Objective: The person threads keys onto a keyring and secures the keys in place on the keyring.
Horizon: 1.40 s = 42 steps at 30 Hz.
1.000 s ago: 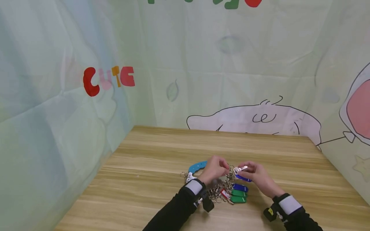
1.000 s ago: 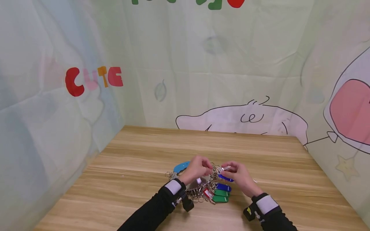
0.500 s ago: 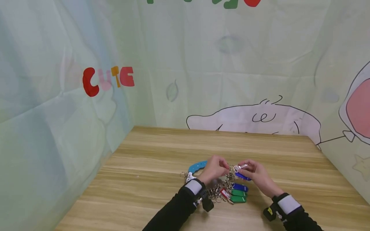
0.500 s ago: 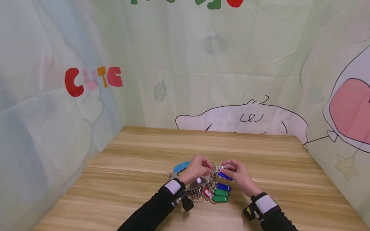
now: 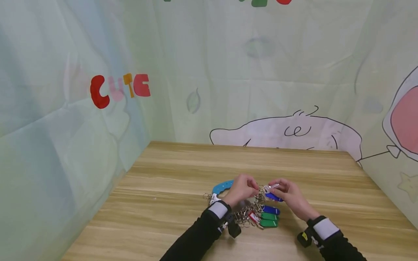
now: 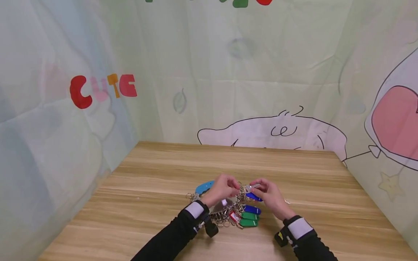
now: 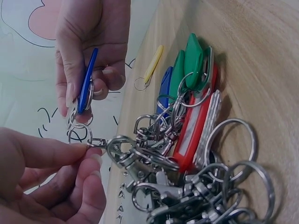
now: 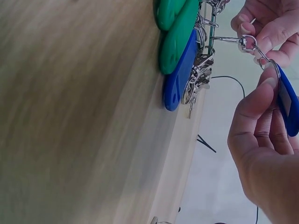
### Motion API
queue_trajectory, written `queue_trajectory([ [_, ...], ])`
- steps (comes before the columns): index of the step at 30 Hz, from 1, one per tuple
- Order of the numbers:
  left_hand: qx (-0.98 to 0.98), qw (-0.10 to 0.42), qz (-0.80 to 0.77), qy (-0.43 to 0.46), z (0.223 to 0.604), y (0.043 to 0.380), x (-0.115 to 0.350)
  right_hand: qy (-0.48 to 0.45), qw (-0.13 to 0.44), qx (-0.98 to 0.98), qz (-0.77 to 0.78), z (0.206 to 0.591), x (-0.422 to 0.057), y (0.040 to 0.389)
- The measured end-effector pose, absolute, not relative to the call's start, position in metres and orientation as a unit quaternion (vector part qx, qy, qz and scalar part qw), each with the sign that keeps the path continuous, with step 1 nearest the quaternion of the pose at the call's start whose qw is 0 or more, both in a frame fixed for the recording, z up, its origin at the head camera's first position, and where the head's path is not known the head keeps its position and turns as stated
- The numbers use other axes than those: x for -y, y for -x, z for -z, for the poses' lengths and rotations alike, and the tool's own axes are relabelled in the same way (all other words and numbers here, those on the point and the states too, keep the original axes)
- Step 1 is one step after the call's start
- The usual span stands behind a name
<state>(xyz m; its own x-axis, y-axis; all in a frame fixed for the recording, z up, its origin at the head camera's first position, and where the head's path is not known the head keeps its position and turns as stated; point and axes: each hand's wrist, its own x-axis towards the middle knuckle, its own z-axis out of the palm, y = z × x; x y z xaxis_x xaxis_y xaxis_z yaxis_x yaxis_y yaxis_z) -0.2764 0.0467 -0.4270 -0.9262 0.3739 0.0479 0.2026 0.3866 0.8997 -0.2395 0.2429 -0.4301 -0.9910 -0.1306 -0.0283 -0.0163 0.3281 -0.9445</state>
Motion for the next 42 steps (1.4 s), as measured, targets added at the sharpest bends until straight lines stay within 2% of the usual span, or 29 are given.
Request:
queue_trajectory([
  [42,-0.820,0.081,-0.535,-0.184,0.4269,0.2749,-0.0460,0.046,0.043,-0.825,0.562,0.4305,-0.2439,0.2417],
])
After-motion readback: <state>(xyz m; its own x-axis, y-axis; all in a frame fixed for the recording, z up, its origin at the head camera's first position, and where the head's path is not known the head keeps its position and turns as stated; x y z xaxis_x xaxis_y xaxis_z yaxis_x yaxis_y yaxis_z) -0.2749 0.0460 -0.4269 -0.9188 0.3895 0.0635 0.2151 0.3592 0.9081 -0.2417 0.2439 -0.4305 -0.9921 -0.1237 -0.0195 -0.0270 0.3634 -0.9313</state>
